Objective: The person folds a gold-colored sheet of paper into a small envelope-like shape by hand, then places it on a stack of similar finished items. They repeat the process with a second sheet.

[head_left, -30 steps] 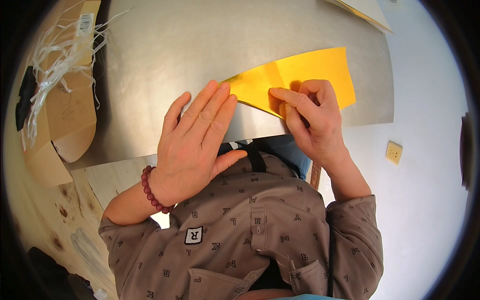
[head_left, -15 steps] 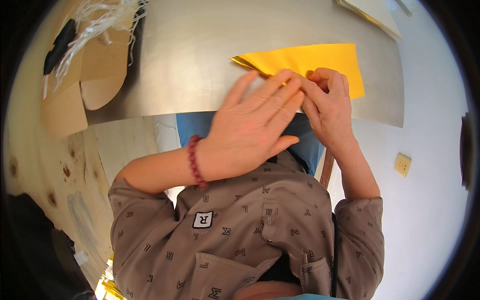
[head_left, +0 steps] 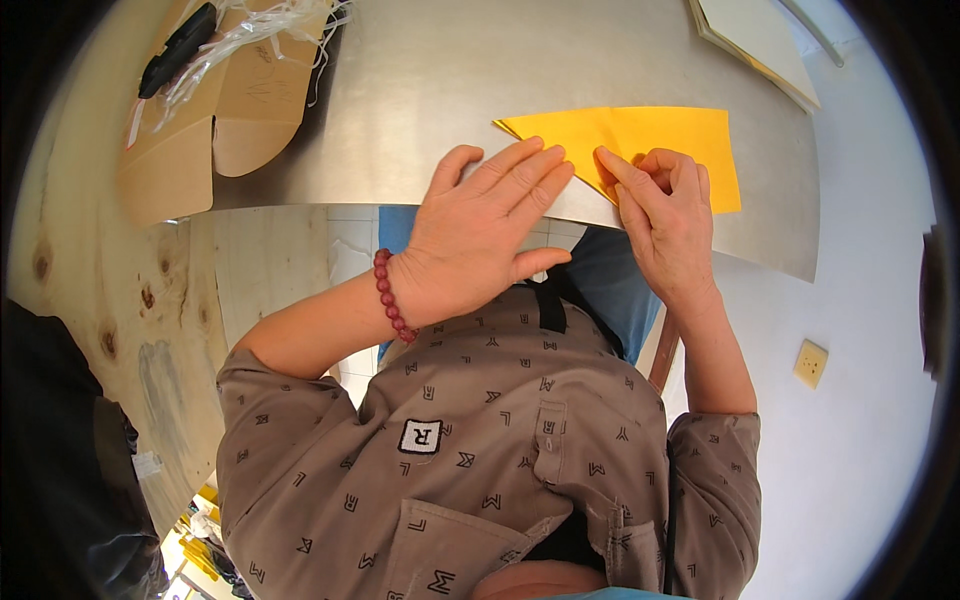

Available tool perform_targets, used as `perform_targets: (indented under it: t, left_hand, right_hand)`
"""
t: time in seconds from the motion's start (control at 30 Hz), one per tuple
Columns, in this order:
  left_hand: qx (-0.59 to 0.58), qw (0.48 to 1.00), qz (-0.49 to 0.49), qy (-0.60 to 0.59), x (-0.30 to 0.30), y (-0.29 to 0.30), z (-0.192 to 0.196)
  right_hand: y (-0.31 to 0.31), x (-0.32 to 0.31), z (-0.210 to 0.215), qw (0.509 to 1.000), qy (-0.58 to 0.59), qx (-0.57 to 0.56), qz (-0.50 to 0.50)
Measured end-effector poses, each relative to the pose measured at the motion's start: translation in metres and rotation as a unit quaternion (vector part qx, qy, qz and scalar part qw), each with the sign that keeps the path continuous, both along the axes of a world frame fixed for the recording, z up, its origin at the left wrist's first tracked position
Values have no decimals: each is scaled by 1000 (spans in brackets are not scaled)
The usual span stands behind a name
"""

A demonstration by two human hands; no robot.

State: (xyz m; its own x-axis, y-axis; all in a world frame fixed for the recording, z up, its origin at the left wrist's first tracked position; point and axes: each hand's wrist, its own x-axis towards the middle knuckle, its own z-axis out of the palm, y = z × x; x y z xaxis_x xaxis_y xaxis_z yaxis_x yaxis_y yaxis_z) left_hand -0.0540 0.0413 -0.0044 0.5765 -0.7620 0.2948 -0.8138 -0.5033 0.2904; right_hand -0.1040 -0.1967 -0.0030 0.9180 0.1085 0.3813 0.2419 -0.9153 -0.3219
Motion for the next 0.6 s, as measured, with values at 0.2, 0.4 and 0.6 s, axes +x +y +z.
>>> perform_targets:
  t: [0.2,0.4,0.6]
  left_hand:
    - [-3,999,33,-25,8,12,1]
    - [-11,997,53,-60,15,17,1]
    - [-8,996,50,-74,13,13,-1]
  right_hand:
    - [-1,0,0,1000,-2,-1,2]
    - [1,0,-1,1000,-17,1,10]
    - [0,-1,6,1000,4,0,-4]
